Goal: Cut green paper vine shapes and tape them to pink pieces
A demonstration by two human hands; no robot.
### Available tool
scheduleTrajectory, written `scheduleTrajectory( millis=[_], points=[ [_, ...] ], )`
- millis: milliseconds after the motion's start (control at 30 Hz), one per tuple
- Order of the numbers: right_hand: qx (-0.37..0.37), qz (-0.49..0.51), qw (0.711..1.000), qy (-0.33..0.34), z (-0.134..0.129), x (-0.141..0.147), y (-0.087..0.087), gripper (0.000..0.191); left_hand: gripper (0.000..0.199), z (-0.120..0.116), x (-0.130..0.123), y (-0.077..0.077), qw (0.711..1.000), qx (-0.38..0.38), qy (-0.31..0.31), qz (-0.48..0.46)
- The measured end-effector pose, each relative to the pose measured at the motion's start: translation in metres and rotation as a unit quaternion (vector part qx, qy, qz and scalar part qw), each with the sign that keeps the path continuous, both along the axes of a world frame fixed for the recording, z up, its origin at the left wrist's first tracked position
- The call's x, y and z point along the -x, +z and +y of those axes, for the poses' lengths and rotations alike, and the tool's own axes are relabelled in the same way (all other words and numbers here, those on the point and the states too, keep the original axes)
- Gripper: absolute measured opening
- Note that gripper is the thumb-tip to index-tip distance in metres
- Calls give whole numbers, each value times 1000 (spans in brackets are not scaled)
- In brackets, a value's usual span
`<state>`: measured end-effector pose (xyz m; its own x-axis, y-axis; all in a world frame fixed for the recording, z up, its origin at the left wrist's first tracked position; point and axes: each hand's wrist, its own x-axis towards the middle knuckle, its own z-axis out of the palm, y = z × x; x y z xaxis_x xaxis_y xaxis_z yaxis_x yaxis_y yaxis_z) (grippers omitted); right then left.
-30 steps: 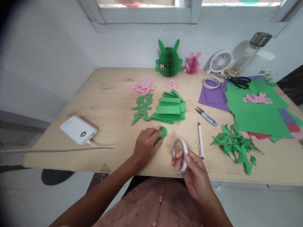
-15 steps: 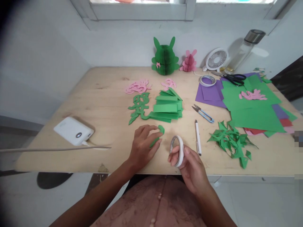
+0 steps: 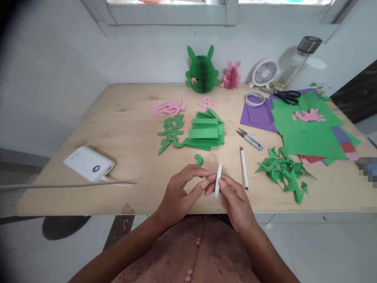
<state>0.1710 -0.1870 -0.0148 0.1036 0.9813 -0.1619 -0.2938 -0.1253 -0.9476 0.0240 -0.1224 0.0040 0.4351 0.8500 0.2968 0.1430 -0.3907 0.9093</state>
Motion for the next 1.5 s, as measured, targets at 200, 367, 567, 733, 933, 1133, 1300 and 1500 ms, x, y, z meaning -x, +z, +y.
scheduleTrajectory(
  millis=[200, 367, 567, 733, 933, 1133, 1300, 1500],
  points=[
    [-102, -297, 947, 72, -5, 0, 6, 16, 16, 3, -6, 8, 988, 155, -19, -14],
    [-251, -481, 836, 82, -2, 3, 2, 26, 15, 4, -8, 5, 977, 209, -28, -22],
    [-222, -441, 866, -78, -13, 1, 2, 28, 16, -8, -1, -6, 971, 223, -3, -81],
    [-57, -257, 918, -296, -14, -3, -3, 25, 19, -17, 1, -13, 928, 332, 40, -162],
    [40, 61, 989, -129, -8, 3, -3, 27, 28, -22, -5, -25, 873, 427, 36, -232],
    [14, 95, 989, -112, -8, 5, 9, 25, 33, -15, -4, -19, 913, 380, 19, -148],
    [42, 108, 991, -73, -9, 4, 13, 24, 32, -3, -2, -15, 974, 217, 50, -27],
    [5, 149, 988, -42, -6, 1, 18, 40, 29, 0, -6, -18, 983, 174, 31, 44]
  ],
)
